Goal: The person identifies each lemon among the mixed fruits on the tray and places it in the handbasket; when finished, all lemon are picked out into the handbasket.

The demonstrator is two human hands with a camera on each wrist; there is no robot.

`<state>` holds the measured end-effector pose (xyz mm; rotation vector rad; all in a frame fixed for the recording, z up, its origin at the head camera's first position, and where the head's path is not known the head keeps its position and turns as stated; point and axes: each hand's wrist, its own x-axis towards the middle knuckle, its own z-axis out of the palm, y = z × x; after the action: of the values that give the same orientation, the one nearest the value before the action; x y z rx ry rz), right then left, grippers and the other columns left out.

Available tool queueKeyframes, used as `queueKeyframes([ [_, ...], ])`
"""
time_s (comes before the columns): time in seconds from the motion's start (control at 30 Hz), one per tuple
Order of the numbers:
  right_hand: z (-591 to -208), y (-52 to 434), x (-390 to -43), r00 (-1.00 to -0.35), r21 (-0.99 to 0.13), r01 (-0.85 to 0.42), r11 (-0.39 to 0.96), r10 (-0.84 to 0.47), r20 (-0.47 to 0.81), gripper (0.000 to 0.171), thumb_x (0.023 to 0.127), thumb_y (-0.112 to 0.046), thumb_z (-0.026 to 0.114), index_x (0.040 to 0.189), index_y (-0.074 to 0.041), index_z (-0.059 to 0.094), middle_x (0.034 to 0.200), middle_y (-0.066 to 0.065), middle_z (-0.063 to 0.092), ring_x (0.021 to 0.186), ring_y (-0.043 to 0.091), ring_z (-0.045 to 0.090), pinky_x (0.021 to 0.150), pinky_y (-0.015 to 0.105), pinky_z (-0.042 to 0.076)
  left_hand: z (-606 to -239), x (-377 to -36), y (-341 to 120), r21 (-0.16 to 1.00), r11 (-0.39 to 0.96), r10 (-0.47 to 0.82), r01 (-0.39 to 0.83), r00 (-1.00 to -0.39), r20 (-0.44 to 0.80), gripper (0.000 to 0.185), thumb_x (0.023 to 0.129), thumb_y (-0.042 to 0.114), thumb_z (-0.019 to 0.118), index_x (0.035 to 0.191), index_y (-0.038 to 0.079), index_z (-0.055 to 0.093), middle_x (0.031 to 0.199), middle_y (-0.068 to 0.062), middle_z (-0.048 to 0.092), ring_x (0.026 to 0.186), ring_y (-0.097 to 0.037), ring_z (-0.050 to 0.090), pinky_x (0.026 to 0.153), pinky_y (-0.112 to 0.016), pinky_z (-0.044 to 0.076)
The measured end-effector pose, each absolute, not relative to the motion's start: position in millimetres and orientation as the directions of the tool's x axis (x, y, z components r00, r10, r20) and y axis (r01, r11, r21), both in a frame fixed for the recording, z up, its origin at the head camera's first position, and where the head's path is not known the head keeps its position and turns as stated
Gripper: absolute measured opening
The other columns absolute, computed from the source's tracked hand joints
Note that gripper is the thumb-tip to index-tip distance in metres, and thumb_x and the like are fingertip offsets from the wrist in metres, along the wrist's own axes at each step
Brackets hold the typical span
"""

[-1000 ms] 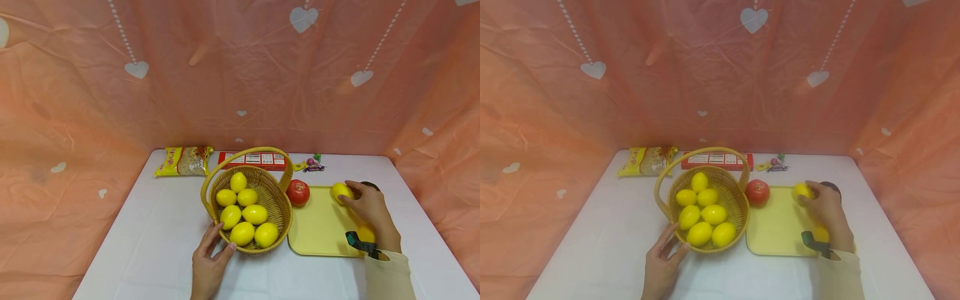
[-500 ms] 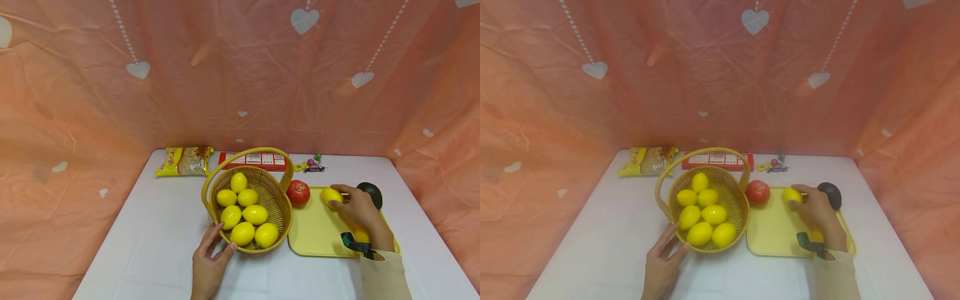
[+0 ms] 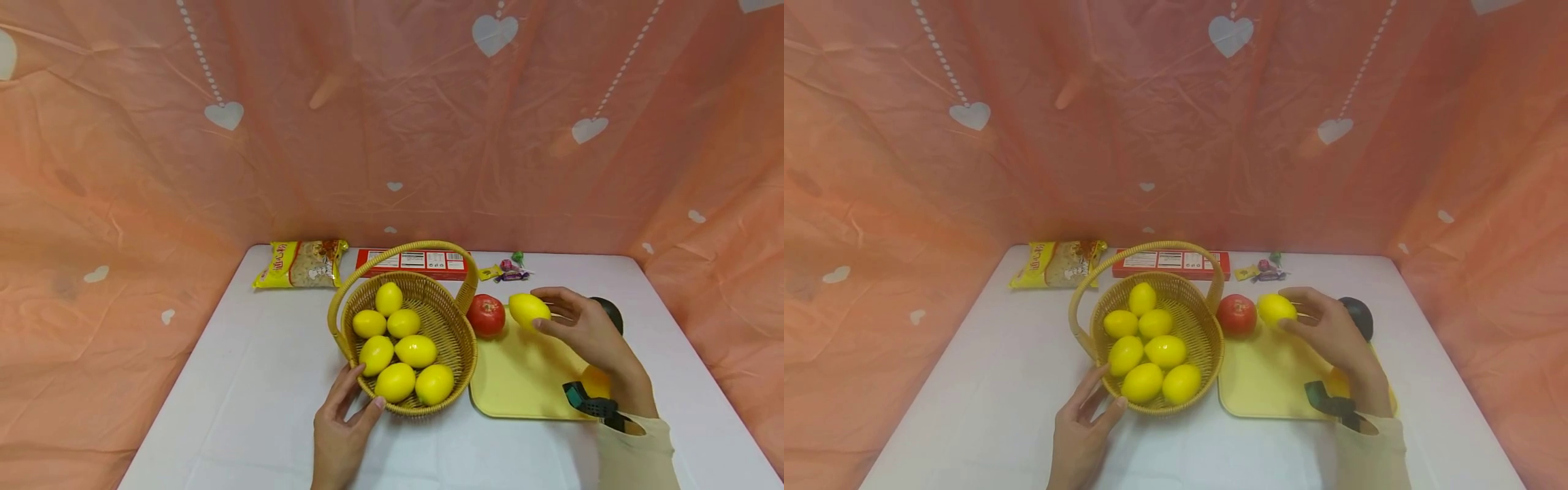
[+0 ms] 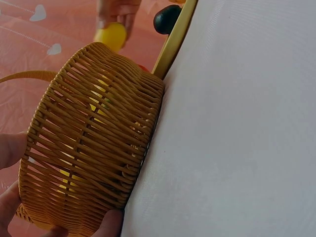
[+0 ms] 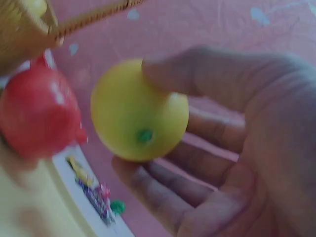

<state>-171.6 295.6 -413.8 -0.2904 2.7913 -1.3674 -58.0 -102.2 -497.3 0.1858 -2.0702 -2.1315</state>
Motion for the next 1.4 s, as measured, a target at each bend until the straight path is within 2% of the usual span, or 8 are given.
queueKeyframes([
  [0.13,-412.8,285.6,-170.8,-0.954,-0.838,-0.238,0.49,-0.279,0.108,0.048,0.102,-0.015,0.08,0.148,-0.005,0.065,0.143,0.02,0.07,0.121,0.012,0.074,0.096,0.012,0.059,-497.5,-57.6,-102.5,0.999,-0.028,-0.203,0.03,-0.979,0.024,0.057,0.095,0.003,0.085,0.149,0.009,0.067,0.171,-0.023,0.042,0.147,-0.049,0.053,0.107,-0.04,0.061],
  [0.23,-415.5,275.5,-172.6,-0.928,-0.867,-0.271,0.418,-0.351,0.121,0.047,0.102,-0.012,0.078,0.147,-0.006,0.067,0.145,0.019,0.07,0.119,0.002,0.072,0.099,0.015,0.06,-497.4,-57.4,-102.5,0.999,-0.028,-0.204,0.026,-0.979,0.02,0.057,0.095,0.004,0.085,0.149,0.01,0.068,0.172,-0.024,0.041,0.148,-0.049,0.053,0.107,-0.04,0.061],
  [0.4,-422.6,254.3,-177.2,-0.878,-0.907,-0.286,0.31,-0.465,0.118,0.045,0.102,-0.007,0.077,0.145,-0.006,0.067,0.146,0.019,0.068,0.123,0.01,0.071,0.105,0.018,0.059,-497.2,-57.1,-102.1,0.999,-0.026,-0.209,0.025,-0.978,0.019,0.057,0.095,0.004,0.085,0.149,0.009,0.068,0.171,-0.024,0.041,0.148,-0.049,0.053,0.107,-0.041,0.061],
  [0.57,-427.7,232.9,-178.4,-0.828,-0.913,-0.311,0.263,-0.547,0.125,0.041,0.099,-0.005,0.079,0.139,-0.007,0.07,0.137,0.014,0.072,0.12,0.015,0.072,0.108,0.02,0.057,-497.2,-57.2,-102.4,0.999,-0.025,-0.208,0.025,-0.978,0.019,0.057,0.095,0.004,0.085,0.148,0.009,0.068,0.171,-0.024,0.041,0.148,-0.049,0.053,0.107,-0.04,0.061],
  [0.77,-429.8,213.8,-173.2,-0.836,-0.812,-0.414,0.412,-0.524,0.16,0.041,0.095,-0.015,0.087,0.133,-0.014,0.075,0.125,0.002,0.077,0.107,0.014,0.072,0.099,0.023,0.061,-497.3,-57.7,-103.6,1.0,-0.024,-0.2,0.021,-0.98,0.015,0.057,0.095,0.004,0.085,0.149,0.01,0.067,0.172,-0.024,0.04,0.148,-0.049,0.053,0.107,-0.04,0.062],
  [0.9,-427.2,201.1,-169.5,-0.859,-0.734,-0.442,0.516,-0.48,0.18,0.044,0.089,-0.02,0.093,0.13,-0.017,0.077,0.12,-0.004,0.077,0.104,0.015,0.072,0.096,0.034,0.065,-497.3,-58.1,-103.9,0.999,-0.025,-0.2,0.023,-0.98,0.018,0.057,0.095,0.005,0.085,0.149,0.01,0.067,0.172,-0.024,0.04,0.148,-0.049,0.052,0.106,-0.041,0.062],
  [1.07,-424.6,188.6,-165.8,-0.88,-0.671,-0.429,0.605,-0.447,0.159,0.046,0.086,-0.024,0.096,0.127,-0.019,0.076,0.121,-0.008,0.075,0.106,0.013,0.069,0.098,0.047,0.066,-497.1,-58.4,-103.8,0.999,-0.02,-0.202,0.027,-0.979,0.022,0.057,0.095,0.005,0.085,0.149,0.01,0.068,0.171,-0.024,0.041,0.148,-0.049,0.053,0.106,-0.041,0.062],
  [1.4,-423.9,182.5,-164.3,-0.857,-0.632,-0.485,0.605,-0.472,0.206,0.036,0.091,-0.027,0.093,0.122,-0.015,0.079,0.115,-0.004,0.078,0.105,0.018,0.071,0.096,0.042,0.065,-498.0,-58.3,-102.8,0.999,-0.02,-0.2,0.029,-0.98,0.024,0.057,0.095,0.003,0.085,0.149,0.009,0.067,0.172,-0.024,0.04,0.147,-0.05,0.053,0.107,-0.039,0.061],
])
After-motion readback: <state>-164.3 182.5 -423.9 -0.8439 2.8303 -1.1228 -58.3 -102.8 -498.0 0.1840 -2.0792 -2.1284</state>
